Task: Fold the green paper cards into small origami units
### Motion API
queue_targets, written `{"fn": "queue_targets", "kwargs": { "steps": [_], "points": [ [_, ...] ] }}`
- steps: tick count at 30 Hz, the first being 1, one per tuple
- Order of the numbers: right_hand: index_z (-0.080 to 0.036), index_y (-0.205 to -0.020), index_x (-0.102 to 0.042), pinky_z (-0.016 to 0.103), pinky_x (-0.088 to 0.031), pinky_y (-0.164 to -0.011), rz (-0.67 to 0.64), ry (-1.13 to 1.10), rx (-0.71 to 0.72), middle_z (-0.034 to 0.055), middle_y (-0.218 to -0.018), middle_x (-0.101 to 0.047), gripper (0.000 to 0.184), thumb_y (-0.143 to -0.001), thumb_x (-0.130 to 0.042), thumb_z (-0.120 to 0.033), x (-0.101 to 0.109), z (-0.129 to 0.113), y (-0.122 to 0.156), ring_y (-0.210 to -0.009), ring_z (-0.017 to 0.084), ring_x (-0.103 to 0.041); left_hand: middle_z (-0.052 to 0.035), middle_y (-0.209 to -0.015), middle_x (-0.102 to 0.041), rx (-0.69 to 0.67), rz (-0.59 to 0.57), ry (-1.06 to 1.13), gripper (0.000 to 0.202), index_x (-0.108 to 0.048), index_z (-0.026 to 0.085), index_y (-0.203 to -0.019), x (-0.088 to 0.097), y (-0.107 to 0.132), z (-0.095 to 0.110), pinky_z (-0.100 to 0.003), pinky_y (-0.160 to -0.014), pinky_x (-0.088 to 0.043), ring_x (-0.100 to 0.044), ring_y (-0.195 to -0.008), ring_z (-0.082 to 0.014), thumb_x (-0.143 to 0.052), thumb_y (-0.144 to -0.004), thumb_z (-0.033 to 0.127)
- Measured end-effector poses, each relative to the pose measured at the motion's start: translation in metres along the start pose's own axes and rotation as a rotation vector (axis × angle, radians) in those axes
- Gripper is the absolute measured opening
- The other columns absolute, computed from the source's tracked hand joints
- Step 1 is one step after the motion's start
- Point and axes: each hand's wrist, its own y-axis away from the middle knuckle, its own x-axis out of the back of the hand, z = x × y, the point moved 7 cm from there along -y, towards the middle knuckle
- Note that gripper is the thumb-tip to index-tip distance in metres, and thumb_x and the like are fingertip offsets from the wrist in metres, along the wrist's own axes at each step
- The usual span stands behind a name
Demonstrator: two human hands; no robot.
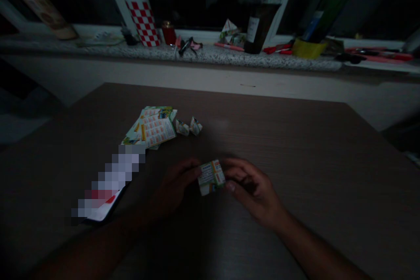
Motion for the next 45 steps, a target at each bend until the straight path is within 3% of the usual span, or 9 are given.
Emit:
{"fn": "queue_targets", "kwargs": {
  "steps": [6,10,14,19,26,37,45],
  "points": [
    [-0.025,-0.108,-0.067,0.025,-0.057,-0.071,-0.062,0.052,0.005,0.0046,-0.092,-0.075,0.023,-0.086,-0.061,-0.023,-0.003,-0.001,0.002,-0.082,0.017,-0.070,0.0040,-0.059,-0.044,0.134,-0.196,0.112,0.016,-0.051,0.016,-0.065,-0.010,-0.002,-0.014,-0.021,-0.052,-0.034,-0.041,-0.057,-0.0101,-0.052,-0.076,0.028],
    [-0.023,-0.097,-0.072,0.022,-0.056,-0.065,-0.092,0.153,0.049,0.0032,-0.084,-0.075,0.017,-0.083,-0.064,-0.020,-0.005,-0.005,0.002,-0.074,0.015,-0.070,0.0045,-0.062,-0.045,0.164,-0.213,0.165,0.018,-0.053,0.016,-0.071,-0.013,-0.002,-0.017,-0.020,-0.052,-0.033,-0.041,-0.056,-0.0088,-0.054,-0.081,0.031],
    [-0.022,-0.095,-0.072,0.022,-0.057,-0.064,-0.014,0.175,0.088,0.0030,-0.083,-0.076,0.017,-0.080,-0.067,-0.017,0.002,-0.008,0.001,-0.072,0.015,-0.071,0.0016,-0.079,-0.056,0.088,-0.167,0.221,0.016,-0.057,0.018,-0.092,-0.013,0.000,-0.008,-0.020,-0.064,-0.041,-0.052,-0.071,-0.0106,-0.059,-0.084,0.031],
    [-0.023,-0.091,-0.073,0.020,-0.057,-0.059,0.096,0.192,0.102,0.0018,-0.079,-0.076,0.016,-0.077,-0.068,-0.016,0.011,-0.008,0.001,-0.067,0.015,-0.070,-0.0034,-0.097,-0.062,-0.077,-0.177,0.246,0.037,-0.049,0.022,-0.115,-0.011,0.006,0.005,-0.027,-0.075,-0.047,-0.059,-0.088,-0.0169,-0.065,-0.082,0.028],
    [-0.026,-0.092,-0.073,0.017,-0.056,-0.062,0.117,0.221,0.141,-0.0005,-0.081,-0.075,0.020,-0.077,-0.068,-0.013,0.015,-0.009,0.002,-0.070,0.013,-0.070,-0.0041,-0.097,-0.063,-0.344,-0.117,-0.158,0.025,-0.062,0.019,-0.103,-0.003,0.013,0.020,-0.028,-0.079,-0.045,-0.059,-0.088,-0.0169,-0.067,-0.078,0.019],
    [-0.029,-0.110,-0.066,0.025,-0.054,-0.078,-0.084,0.244,0.275,0.0018,-0.097,-0.071,0.039,-0.077,-0.067,-0.007,-0.002,-0.016,0.005,-0.090,0.016,-0.067,-0.0052,-0.089,-0.063,-0.480,-0.170,-0.222,0.022,-0.065,0.017,-0.101,-0.008,0.016,0.031,-0.026,-0.072,-0.044,-0.059,-0.079,-0.0160,-0.062,-0.079,0.020],
    [-0.028,-0.112,-0.064,0.028,-0.054,-0.079,-0.120,0.251,0.277,0.0037,-0.102,-0.070,0.041,-0.078,-0.064,-0.007,-0.004,-0.017,0.004,-0.093,0.018,-0.066,-0.0054,-0.089,-0.065,-0.540,-0.186,-0.253,0.027,-0.065,0.017,-0.106,-0.011,0.018,0.034,-0.027,-0.071,-0.045,-0.060,-0.079,-0.0160,-0.062,-0.079,0.016]
  ]
}}
